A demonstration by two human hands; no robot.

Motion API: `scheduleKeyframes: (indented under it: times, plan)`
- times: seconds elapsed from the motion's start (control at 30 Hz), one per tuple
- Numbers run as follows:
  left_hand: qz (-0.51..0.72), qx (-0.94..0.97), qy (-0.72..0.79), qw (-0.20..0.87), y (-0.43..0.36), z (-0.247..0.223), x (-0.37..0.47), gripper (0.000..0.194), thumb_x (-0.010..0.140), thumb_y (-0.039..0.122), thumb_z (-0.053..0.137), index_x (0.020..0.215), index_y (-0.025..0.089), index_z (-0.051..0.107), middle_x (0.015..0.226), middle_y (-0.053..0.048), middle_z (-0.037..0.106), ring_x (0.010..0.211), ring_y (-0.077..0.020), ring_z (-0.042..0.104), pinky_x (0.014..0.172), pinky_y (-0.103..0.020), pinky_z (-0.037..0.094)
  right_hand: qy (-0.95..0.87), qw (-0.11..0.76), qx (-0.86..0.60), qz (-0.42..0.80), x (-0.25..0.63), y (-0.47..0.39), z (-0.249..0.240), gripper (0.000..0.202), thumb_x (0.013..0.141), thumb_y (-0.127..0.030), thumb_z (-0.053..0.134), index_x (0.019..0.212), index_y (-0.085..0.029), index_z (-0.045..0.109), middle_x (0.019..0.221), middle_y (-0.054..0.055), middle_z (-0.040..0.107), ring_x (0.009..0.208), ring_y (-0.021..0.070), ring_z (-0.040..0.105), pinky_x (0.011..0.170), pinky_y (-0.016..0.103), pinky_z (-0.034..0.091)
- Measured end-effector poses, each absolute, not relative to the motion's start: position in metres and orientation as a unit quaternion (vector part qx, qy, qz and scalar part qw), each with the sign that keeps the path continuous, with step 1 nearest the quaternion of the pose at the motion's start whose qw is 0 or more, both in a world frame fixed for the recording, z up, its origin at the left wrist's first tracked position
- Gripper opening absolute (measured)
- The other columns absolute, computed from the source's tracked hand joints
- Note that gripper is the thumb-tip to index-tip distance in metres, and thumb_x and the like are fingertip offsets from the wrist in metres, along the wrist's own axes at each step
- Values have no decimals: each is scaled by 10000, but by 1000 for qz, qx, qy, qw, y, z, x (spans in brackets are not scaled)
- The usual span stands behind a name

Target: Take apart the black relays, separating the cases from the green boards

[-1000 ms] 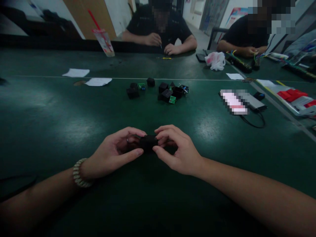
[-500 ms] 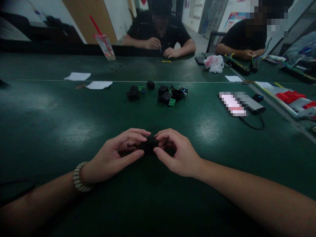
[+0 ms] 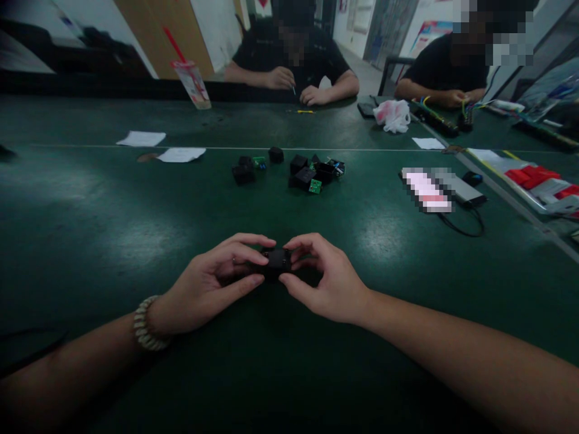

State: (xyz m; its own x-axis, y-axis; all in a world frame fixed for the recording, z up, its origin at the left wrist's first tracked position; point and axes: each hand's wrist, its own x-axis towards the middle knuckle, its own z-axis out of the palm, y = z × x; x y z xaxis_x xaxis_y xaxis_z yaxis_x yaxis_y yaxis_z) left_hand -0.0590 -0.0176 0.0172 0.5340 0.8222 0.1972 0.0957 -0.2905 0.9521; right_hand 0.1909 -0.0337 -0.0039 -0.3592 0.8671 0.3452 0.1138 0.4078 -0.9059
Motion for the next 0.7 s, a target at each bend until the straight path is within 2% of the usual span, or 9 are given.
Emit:
scheduleKeyframes:
  times: [0.1,0.27,0.5,0.7]
  plan:
    - [360,710,320,513,-17,17,-60,152,943,153,746,1075,219,782,1431,-116,599,1246,-252,723,1020,-389,674,-720,444,-348,404,191,-33,-5,418,885,-170,806,1251,-248,621,1174,77,665,1078,206,726,918,380,703]
    - [364,704,311,525,-17,17,-58,133,933,113,730,1039,191,750,1358,-106,622,1191,-229,748,1068,-402,652,-731,447,-342,386,193,-32,-6,399,860,-153,818,1207,-251,645,1186,75,652,1075,212,725,922,389,695]
    - [400,665,306,552,-18,13,-56,322,875,44,766,1121,208,638,1281,-95,689,1247,-234,714,1087,-411,632,-734,456,-332,379,193,-31,-8,410,857,-129,817,1193,-255,620,1195,79,646,1130,211,705,966,393,677]
    - [401,669,299,549,-16,9,-56,339,871,39,770,1131,217,645,1272,-72,693,1243,-223,716,1035,-367,652,-730,452,-333,390,193,-31,-7,405,861,-129,811,1194,-254,617,1195,77,637,1130,212,695,971,395,672]
